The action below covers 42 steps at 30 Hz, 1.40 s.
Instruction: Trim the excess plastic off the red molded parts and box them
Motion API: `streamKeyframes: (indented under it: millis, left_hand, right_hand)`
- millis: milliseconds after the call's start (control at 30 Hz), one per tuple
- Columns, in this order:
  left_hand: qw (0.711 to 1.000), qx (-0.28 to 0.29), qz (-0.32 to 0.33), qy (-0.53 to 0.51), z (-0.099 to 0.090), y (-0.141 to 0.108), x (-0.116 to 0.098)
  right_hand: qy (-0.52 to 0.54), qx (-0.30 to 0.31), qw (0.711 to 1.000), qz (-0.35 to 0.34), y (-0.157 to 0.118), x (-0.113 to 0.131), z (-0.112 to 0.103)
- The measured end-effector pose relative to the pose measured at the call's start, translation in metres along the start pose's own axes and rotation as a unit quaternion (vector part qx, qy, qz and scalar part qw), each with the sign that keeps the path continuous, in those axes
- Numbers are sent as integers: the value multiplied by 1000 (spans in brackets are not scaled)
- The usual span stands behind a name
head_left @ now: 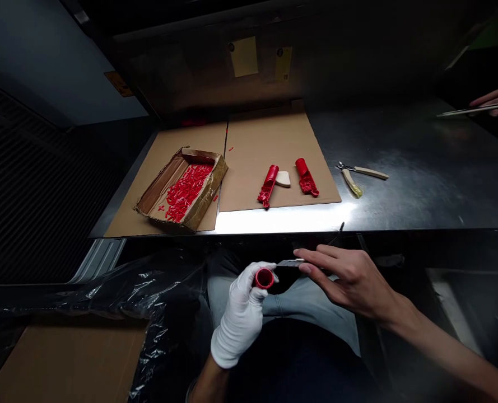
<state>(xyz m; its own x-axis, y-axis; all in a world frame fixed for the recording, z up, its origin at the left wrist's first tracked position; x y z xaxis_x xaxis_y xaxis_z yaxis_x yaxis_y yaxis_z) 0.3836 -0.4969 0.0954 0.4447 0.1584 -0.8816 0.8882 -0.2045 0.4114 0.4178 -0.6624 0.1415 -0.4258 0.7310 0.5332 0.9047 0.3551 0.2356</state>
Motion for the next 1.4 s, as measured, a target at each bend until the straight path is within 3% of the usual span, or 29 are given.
streamKeyframes:
  millis: [100, 300, 733, 933, 1133, 1400]
  left_hand:
    - [1000, -2, -13, 16, -1, -2, 4]
    - [995, -66, -35, 68, -13, -4, 10]
    - [988, -113, -41, 98, -22, -6, 13]
    - [979, -136, -34, 145, -27, -5, 13]
    - [982, -130, -7, 136, -25, -1, 9]
    - [977, -163, 24, 133, -26, 2, 2]
  right_hand:
    - [-16, -3, 1000, -13, 2, 3, -1]
    - [-25, -2, 1000, -3, -4, 9, 4]
    - [-75, -18, 997, 5, -6, 16, 12]
    - [-60, 14, 998, 20, -8, 14, 21]
    - [-69, -26, 997, 33, -8, 17, 17]
    - [-60, -38, 997, 38, -7, 20, 18]
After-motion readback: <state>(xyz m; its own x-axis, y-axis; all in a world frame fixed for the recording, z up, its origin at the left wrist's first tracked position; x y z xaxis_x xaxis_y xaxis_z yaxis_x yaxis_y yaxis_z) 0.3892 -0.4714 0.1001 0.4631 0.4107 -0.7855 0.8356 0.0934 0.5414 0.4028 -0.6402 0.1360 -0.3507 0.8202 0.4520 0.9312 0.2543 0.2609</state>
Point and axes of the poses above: each hand's wrist, its own y-axis towards the middle knuckle, its own z-axis out of the palm, x = y × z, the point moved 10 cm from there along y, towards the middle knuckle, and after that the axes turned 14 degrees about z, right-handed, at the moved point
